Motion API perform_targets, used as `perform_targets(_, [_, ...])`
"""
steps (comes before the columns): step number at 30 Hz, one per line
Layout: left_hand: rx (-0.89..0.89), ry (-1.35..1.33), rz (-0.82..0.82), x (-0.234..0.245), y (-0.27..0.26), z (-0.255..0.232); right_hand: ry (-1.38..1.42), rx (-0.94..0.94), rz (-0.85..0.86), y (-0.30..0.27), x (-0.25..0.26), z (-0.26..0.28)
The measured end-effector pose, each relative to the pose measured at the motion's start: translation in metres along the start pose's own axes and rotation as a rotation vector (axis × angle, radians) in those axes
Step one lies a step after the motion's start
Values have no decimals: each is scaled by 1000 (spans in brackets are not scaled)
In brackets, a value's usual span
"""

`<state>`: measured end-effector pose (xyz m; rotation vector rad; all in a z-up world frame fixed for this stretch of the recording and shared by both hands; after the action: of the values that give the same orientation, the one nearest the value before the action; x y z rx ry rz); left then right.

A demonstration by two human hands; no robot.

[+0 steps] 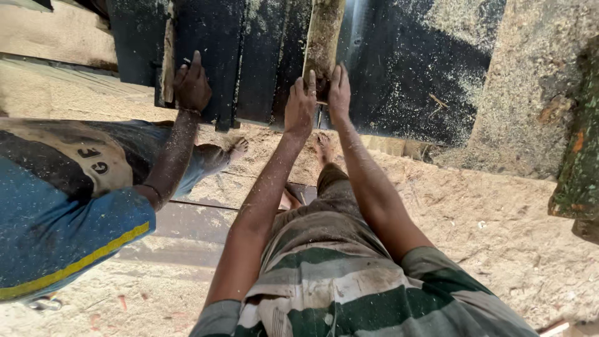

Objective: The person feeds several wooden logs into a mechanical sawmill, guiding them through the blade with their hands while another person helps position the logs on the platform.

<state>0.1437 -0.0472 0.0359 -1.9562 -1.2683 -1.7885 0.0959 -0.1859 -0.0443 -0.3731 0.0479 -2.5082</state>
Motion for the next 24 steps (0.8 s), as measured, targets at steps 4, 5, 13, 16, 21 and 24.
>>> perform_targets(4, [27,-25,202,0,5,-6,-103,-50,-250,-6,-22,-4])
perform_targets(5, [7,18,197,5,7,-7,-131,-35,-307,-9,-22,-2])
perform_targets(13, [-3,275,104,-43,83,-18,-250,97,-395,73,-38,30])
perform_targets(16, [-86,419,80,-59,120,-13,-330,84,-427,126,-47,13])
perform_targets(21, [113,192,92,-97,165,-8,-430,-4,-456,187,-62,9])
perform_targets(24, [255,-88,65,-116,173,3,-45,-186,-253,201,-51,21])
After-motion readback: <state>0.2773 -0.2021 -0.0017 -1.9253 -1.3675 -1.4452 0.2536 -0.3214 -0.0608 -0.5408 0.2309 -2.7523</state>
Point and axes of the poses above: each hand's wrist, its own y-axis towards the middle knuckle, its own x-axis out of the back of the hand, z = x × y, the point moved 1 cm from there along y, towards the middle knuckle, and after that the axes turned 5 degrees about -z, right-handed, at the moved point
